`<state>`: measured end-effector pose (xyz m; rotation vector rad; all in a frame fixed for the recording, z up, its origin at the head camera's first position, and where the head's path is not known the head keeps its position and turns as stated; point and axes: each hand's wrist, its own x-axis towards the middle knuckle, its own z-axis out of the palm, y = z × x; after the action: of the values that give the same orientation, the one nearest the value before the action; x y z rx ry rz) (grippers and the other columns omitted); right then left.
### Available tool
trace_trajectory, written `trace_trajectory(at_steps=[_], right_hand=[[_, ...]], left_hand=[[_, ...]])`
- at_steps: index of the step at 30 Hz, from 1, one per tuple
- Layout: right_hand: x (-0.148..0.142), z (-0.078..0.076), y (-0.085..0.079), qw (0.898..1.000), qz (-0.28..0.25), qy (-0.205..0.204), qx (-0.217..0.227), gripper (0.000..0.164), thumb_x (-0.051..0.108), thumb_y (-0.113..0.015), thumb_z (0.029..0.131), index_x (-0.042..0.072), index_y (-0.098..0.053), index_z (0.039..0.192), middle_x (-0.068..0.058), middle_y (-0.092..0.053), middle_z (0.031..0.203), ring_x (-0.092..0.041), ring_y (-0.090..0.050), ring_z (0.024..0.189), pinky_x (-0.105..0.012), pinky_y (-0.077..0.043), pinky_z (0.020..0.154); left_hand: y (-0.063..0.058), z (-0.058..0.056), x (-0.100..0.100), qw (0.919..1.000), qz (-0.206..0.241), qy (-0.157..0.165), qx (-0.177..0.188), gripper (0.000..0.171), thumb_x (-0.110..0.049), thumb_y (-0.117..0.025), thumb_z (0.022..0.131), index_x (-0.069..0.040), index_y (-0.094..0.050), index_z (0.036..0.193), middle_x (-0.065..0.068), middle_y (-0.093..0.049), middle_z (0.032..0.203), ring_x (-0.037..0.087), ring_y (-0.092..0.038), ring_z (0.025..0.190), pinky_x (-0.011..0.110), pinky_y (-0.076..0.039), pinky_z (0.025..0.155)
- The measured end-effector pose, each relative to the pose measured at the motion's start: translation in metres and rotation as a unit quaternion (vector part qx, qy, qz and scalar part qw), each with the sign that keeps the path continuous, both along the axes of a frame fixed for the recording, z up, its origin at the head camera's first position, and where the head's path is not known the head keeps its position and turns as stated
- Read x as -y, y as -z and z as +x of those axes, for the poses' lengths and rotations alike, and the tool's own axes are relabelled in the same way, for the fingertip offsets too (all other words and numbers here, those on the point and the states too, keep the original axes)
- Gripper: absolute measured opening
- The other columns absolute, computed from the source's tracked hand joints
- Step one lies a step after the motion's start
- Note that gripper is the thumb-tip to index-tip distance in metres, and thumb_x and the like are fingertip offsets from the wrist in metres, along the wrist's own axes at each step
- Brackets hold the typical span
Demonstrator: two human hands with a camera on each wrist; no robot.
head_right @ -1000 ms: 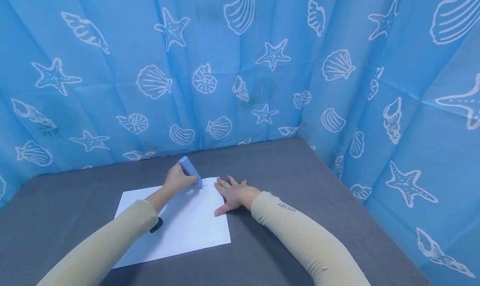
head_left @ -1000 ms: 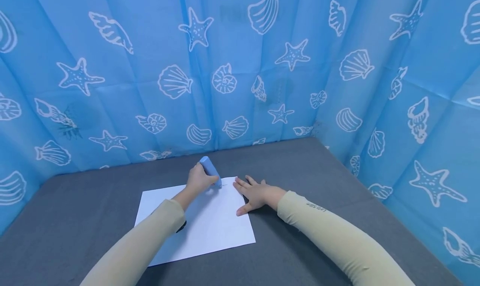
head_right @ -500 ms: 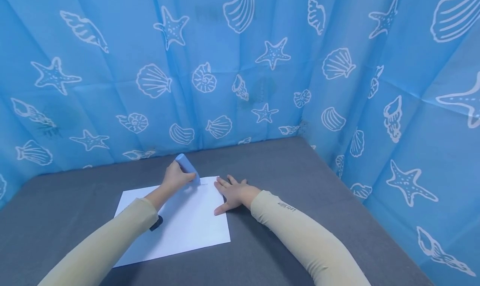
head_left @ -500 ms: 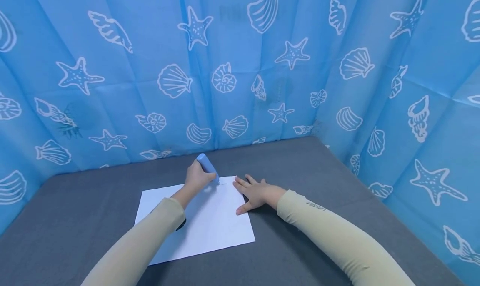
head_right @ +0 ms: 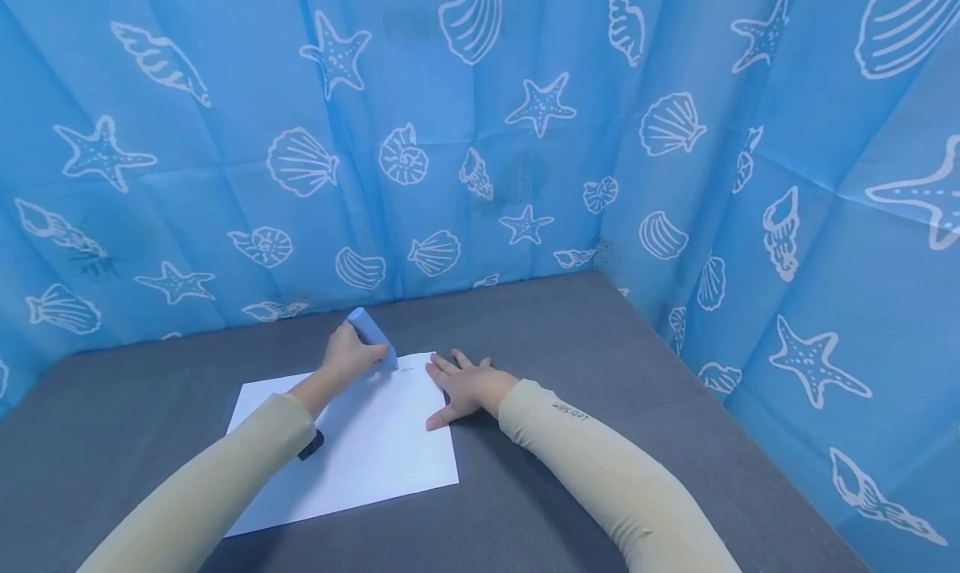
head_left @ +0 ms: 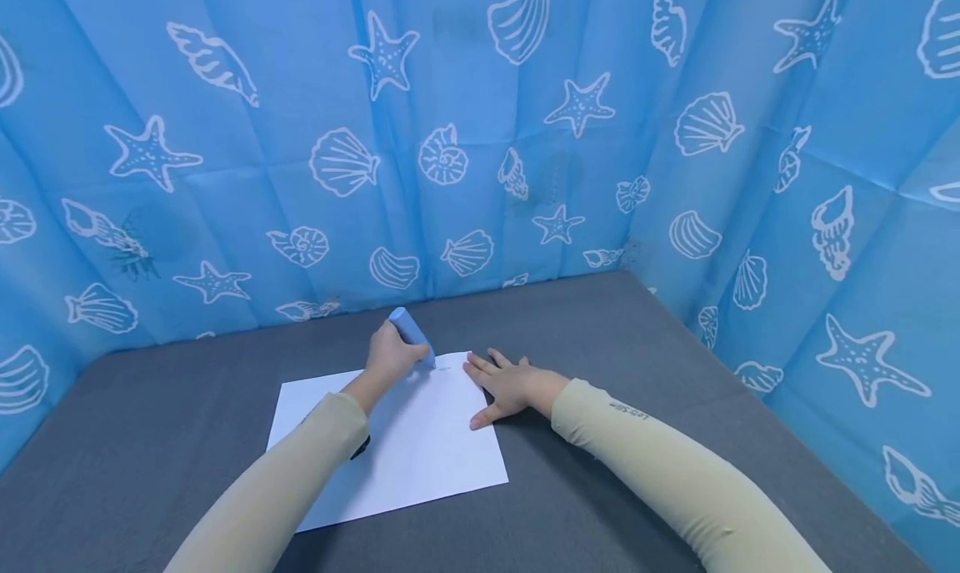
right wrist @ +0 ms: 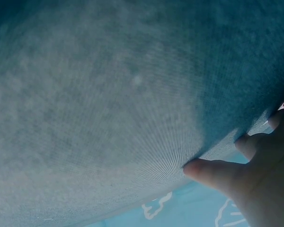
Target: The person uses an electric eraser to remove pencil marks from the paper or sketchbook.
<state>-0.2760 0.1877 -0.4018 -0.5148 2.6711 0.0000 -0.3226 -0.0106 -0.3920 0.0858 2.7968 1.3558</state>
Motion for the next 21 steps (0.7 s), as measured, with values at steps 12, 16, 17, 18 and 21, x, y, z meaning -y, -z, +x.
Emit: trace_trajectory(at_steps=[12,16,17,18,21], right_hand=[[0.0009,-0.0017,-0.0014,1.000,0.004,0.001,0.003,0.103,0.071,-0.056,0.081,0.020,-0.010,0.157,0.003,-0.004,0.163,-0.030,0.000,0.148,-0.066,-0.015,0.110],[0.0007,-0.0012,-0.0017,1.000,0.007,0.000,0.003,0.102,0.071,-0.056,0.082,0.020,-0.010,0.157,0.003,-0.004,0.163,-0.030,-0.001,0.148,-0.066,-0.015,0.110],[0.0007,-0.0010,-0.0016,1.000,0.009,0.000,0.002,0.103,0.071,-0.056,0.082,0.020,-0.010,0.157,0.003,-0.004,0.163,-0.030,-0.001,0.148,-0.066,-0.015,0.110],[0.0007,-0.0008,-0.0014,1.000,0.011,-0.001,0.001,0.103,0.071,-0.056,0.081,0.020,-0.010,0.157,0.003,-0.004,0.163,-0.030,-0.001,0.148,-0.066,-0.016,0.110],[0.0011,-0.0005,-0.0013,1.000,0.010,-0.002,-0.001,0.103,0.071,-0.056,0.081,0.020,-0.010,0.157,0.003,-0.004,0.163,-0.030,-0.002,0.148,-0.066,-0.016,0.110]], left_hand=[[0.0030,-0.0034,0.0008,0.9998,0.011,-0.004,0.014,0.057,-0.013,-0.069,0.083,0.009,-0.042,0.128,0.025,-0.059,0.113,0.033,-0.062,0.097,0.043,-0.053,0.087],[0.0023,-0.0038,-0.0008,0.9997,0.020,-0.002,0.015,0.058,-0.013,-0.069,0.083,0.010,-0.042,0.129,0.026,-0.059,0.114,0.035,-0.063,0.099,0.043,-0.053,0.087],[0.0022,-0.0038,-0.0013,0.9995,0.025,-0.002,0.017,0.059,-0.013,-0.069,0.083,0.010,-0.042,0.130,0.026,-0.059,0.115,0.035,-0.063,0.100,0.043,-0.053,0.088],[0.0024,-0.0039,-0.0012,0.9994,0.029,-0.003,0.019,0.059,-0.013,-0.069,0.084,0.010,-0.041,0.130,0.026,-0.058,0.116,0.035,-0.063,0.101,0.043,-0.053,0.088],[0.0026,-0.0036,-0.0004,0.9990,0.037,-0.009,0.023,0.057,-0.013,-0.069,0.085,0.009,-0.042,0.130,0.026,-0.059,0.115,0.034,-0.063,0.099,0.043,-0.053,0.088]])
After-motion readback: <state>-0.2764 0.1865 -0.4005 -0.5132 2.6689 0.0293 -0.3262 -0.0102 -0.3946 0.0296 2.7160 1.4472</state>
